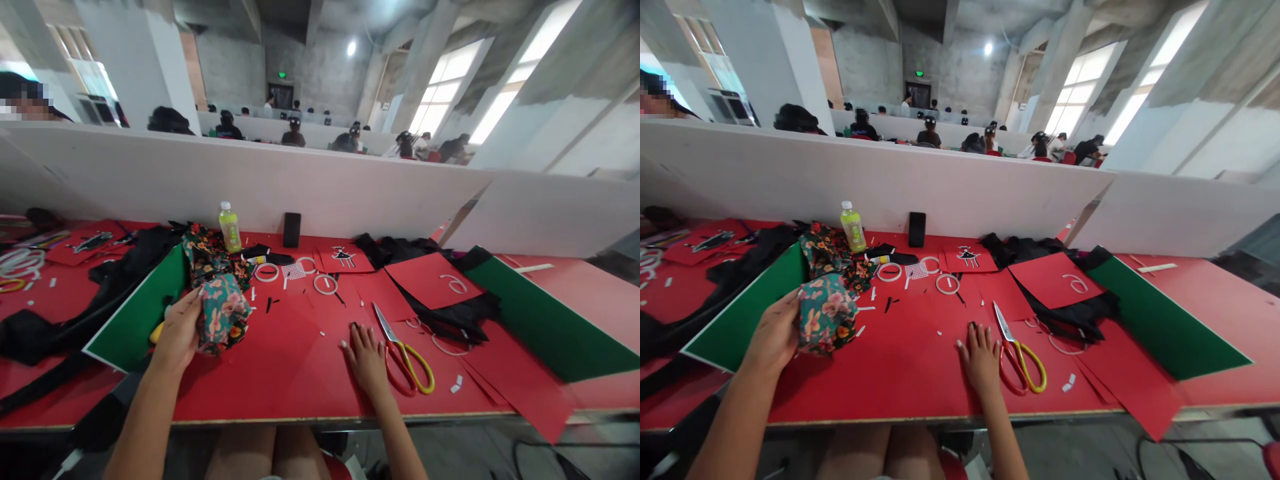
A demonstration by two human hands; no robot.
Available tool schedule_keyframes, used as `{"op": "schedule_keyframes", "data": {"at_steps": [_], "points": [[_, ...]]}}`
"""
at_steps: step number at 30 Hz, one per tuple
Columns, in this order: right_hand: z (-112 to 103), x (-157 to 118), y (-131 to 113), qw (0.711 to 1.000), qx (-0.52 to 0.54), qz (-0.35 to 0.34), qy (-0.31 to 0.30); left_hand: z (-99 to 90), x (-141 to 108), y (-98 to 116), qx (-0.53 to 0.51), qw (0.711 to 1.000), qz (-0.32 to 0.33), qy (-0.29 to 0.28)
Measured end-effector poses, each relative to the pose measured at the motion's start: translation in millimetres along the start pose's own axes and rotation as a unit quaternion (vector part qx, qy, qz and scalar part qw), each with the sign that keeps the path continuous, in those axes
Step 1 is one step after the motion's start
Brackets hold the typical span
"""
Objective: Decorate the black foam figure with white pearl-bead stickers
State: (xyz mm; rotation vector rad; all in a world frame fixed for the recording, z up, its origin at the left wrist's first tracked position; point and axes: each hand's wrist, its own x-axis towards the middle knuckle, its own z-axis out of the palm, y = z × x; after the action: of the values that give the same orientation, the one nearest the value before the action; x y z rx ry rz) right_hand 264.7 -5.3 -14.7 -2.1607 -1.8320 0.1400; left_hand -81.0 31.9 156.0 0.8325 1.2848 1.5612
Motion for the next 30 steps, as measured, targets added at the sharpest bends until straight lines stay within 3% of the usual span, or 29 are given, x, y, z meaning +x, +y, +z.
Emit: {"op": "schedule_keyframes", "data": {"at_steps": [4, 7, 10, 11, 13, 15, 18, 20, 22, 25, 30], "points": [[-13.2, 34.1, -18.9, 0.999, 0.032, -0.003, 0.030, 7.8, -3.3, 4.5, -0.021, 0.997, -0.059, -0.046], [-31.2, 33.8, -62.9, 0.989, 0.105, -0.100, 0.028, 13.8, -13.4, 10.9, -0.023, 0.992, -0.096, -0.075], [-51.0, 23.7, -111.3, 0.891, 0.364, -0.270, 0.013, 21.8, -22.8, 13.7, 0.026, 0.981, -0.112, -0.159], [-55.8, 21.5, -122.2, 0.865, 0.416, -0.282, 0.000, 23.2, -23.2, 11.6, 0.062, 0.977, -0.097, -0.181], [-60.6, 20.4, -131.5, 0.845, 0.467, -0.259, -0.036, 21.3, -17.6, 1.0, 0.159, 0.967, -0.037, -0.196], [-58.6, 21.8, -125.6, 0.855, 0.469, -0.213, -0.060, 13.1, -5.5, -18.1, 0.254, 0.949, 0.026, -0.186], [-46.5, 22.3, -104.0, 0.883, 0.435, -0.158, -0.082, -3.1, 9.7, -55.9, 0.331, 0.929, 0.045, -0.159], [-36.6, 19.9, -90.6, 0.901, 0.401, -0.131, -0.099, -8.8, 7.4, -80.8, 0.388, 0.909, 0.063, -0.136], [-29.0, 16.7, -80.6, 0.920, 0.361, -0.106, -0.106, -7.7, -7.1, -102.2, 0.428, 0.889, 0.093, -0.133], [-26.0, 14.2, -69.0, 0.944, 0.305, -0.073, -0.106, 1.0, -39.3, -127.0, 0.463, 0.856, 0.138, -0.181], [-39.3, 13.5, -49.5, 0.954, 0.263, -0.073, -0.127, 5.5, -65.4, -152.9, 0.536, 0.795, 0.167, -0.228]]}}
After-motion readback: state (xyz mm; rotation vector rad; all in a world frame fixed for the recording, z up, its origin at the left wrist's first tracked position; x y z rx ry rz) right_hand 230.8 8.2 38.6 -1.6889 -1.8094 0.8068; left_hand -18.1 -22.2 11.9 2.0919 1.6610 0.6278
